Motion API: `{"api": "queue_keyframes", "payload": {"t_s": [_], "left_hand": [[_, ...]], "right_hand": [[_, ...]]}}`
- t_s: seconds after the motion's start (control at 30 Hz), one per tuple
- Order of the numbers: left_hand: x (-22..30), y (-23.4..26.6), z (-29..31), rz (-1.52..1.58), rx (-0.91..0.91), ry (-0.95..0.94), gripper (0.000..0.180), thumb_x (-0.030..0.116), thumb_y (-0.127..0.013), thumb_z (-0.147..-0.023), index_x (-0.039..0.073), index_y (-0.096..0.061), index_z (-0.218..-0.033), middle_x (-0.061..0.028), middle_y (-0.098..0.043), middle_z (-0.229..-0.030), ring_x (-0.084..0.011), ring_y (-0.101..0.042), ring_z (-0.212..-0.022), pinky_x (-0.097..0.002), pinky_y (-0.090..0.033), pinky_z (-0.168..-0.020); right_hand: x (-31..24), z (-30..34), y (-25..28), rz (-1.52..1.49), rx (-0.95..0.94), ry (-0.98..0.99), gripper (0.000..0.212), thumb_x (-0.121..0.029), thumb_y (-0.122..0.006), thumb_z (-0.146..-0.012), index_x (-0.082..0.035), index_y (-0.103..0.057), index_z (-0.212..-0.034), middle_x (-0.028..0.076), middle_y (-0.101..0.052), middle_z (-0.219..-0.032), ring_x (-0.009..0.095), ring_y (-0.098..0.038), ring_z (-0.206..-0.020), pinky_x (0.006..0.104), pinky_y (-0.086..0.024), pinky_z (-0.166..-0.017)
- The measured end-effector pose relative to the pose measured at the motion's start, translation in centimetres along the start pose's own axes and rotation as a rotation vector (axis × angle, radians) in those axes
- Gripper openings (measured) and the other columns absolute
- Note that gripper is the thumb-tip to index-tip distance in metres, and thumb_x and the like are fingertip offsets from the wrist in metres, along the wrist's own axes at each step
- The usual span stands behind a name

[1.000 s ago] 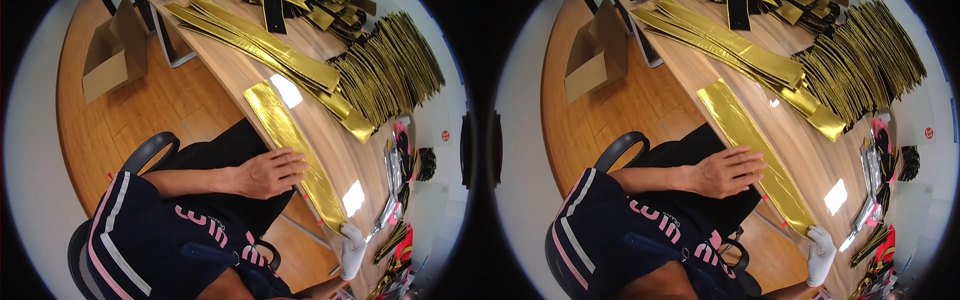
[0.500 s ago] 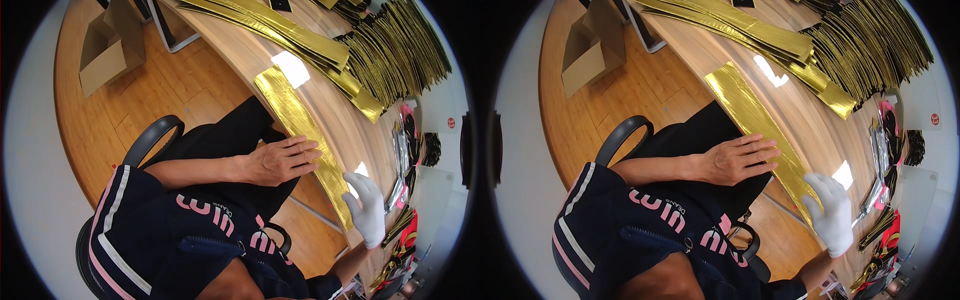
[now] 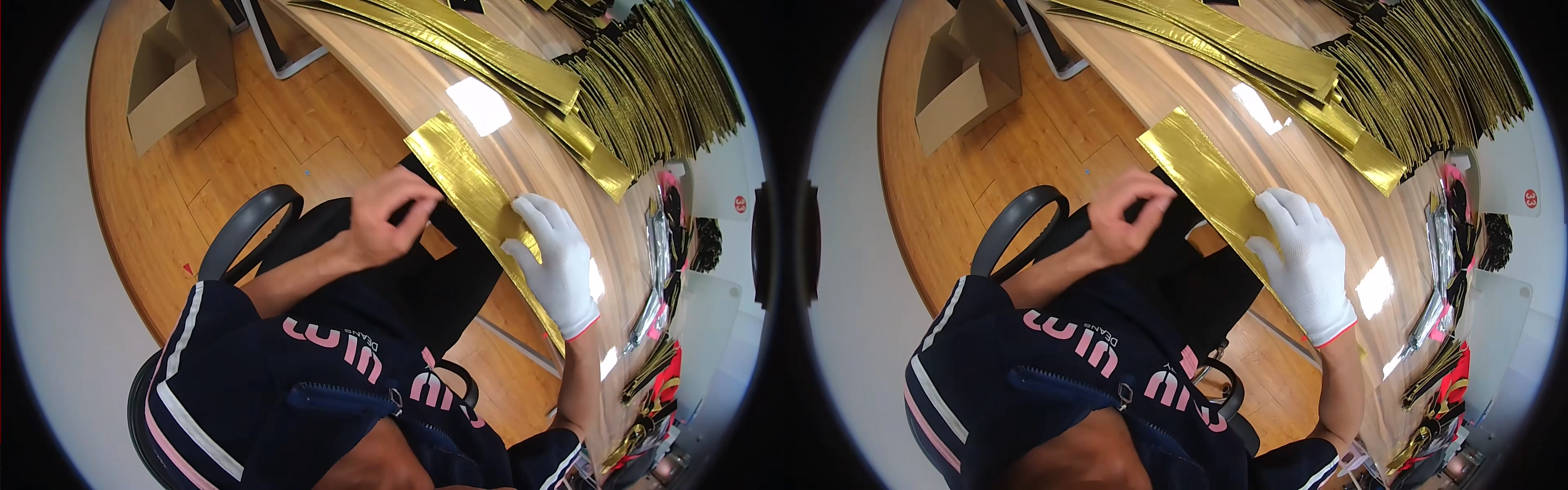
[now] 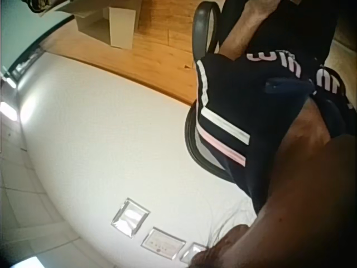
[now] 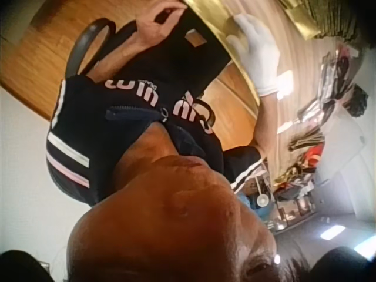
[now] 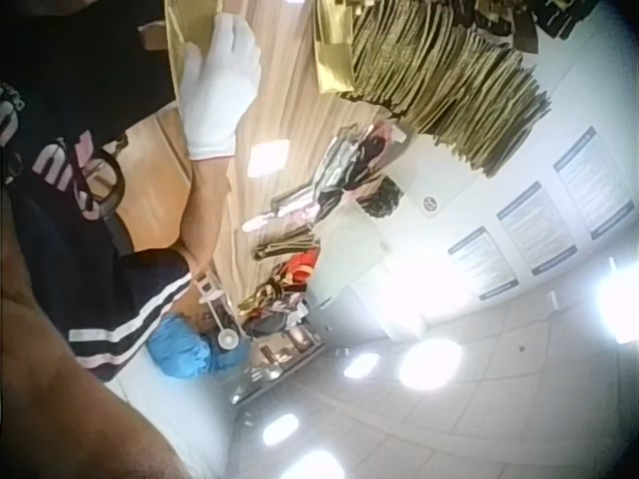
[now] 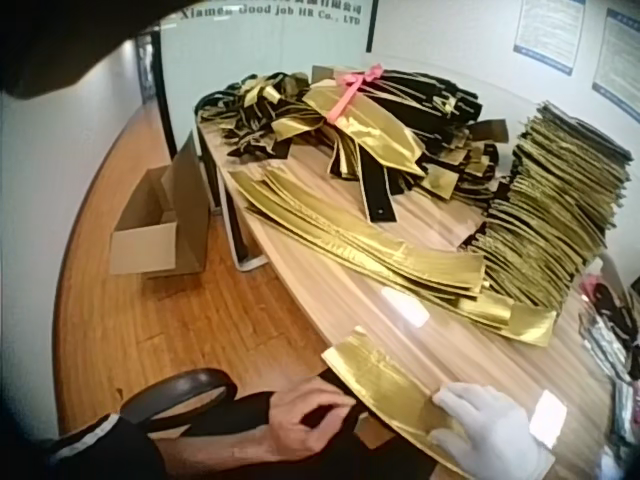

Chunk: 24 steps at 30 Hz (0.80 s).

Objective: The recorder is assembling gold-colored foil strips with black rectangular bases at a workshop table.

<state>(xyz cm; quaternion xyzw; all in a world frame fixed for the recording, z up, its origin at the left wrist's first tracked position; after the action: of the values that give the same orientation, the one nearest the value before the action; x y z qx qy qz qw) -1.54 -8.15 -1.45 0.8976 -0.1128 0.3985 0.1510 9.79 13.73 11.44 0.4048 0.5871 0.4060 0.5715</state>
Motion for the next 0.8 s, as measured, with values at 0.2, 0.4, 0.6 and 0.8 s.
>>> {"api": "queue_keyframes", "payload": {"t_s": [0.2, 0.4, 0.6, 0.8], "left_hand": [[0.7, -0.1, -0.8, 0.289, -0.239, 0.606, 0.018, 0.014, -0.082, -0.093, -0.002, -0.076, -0.098, -0.0049, -0.076, -0.079, -0.0055, -0.068, -0.068, -0.0222, -0.051, -0.06], [1.3, -2.7, -1.6, 0.298, -0.179, 0.573, 0.019, 0.015, -0.081, -0.093, -0.002, -0.076, -0.087, -0.0073, -0.076, -0.069, -0.0093, -0.071, -0.06, -0.0251, -0.053, -0.055], [2.1, -3.1, -1.6, 0.151, -0.205, 0.441, 0.019, 0.015, -0.082, -0.09, -0.001, -0.075, -0.082, -0.0082, -0.075, -0.068, -0.012, -0.072, -0.058, -0.0254, -0.054, -0.055], [2.1, -3.2, -1.7, 0.059, -0.249, 0.415, 0.02, 0.019, -0.085, -0.086, 0.002, -0.077, -0.082, -0.0079, -0.074, -0.068, -0.0145, -0.071, -0.057, -0.0264, -0.054, -0.055]], "right_hand": [[0.0, 0.1, 0.2, 0.015, 0.005, 0.002, 0.05, -0.008, -0.081, -0.082, -0.005, -0.066, -0.129, 0.015, -0.067, -0.13, 0.037, -0.067, -0.115, 0.0421, -0.054, -0.098], [1.0, -0.7, 0.2, -0.058, -0.003, -0.016, 0.047, -0.006, -0.081, -0.083, -0.003, -0.066, -0.128, 0.013, -0.069, -0.116, 0.03, -0.069, -0.099, 0.0375, -0.055, -0.089], [2.7, -5.3, 0.5, -0.439, -0.149, -0.168, 0.031, -0.004, -0.079, -0.086, 0.003, -0.07, -0.115, 0.002, -0.063, -0.087, 0.009, -0.057, -0.075, 0.0273, -0.05, -0.071], [4.0, -7.0, 0.6, -0.475, -0.318, -0.216, 0.017, -0.002, -0.078, -0.084, 0.002, -0.067, -0.095, -0.002, -0.058, -0.078, 0.006, -0.053, -0.07, 0.0262, -0.048, -0.067]]}}
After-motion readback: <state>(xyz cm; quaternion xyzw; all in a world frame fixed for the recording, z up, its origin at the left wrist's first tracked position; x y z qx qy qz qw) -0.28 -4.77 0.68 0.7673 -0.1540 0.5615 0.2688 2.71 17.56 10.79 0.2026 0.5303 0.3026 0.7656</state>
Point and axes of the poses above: each hand's wrist, its own z-axis away from the middle knuckle, its own y-axis out of the back of the hand, x = y × z, the point moved 1 cm from there along -z, towards the middle knuckle
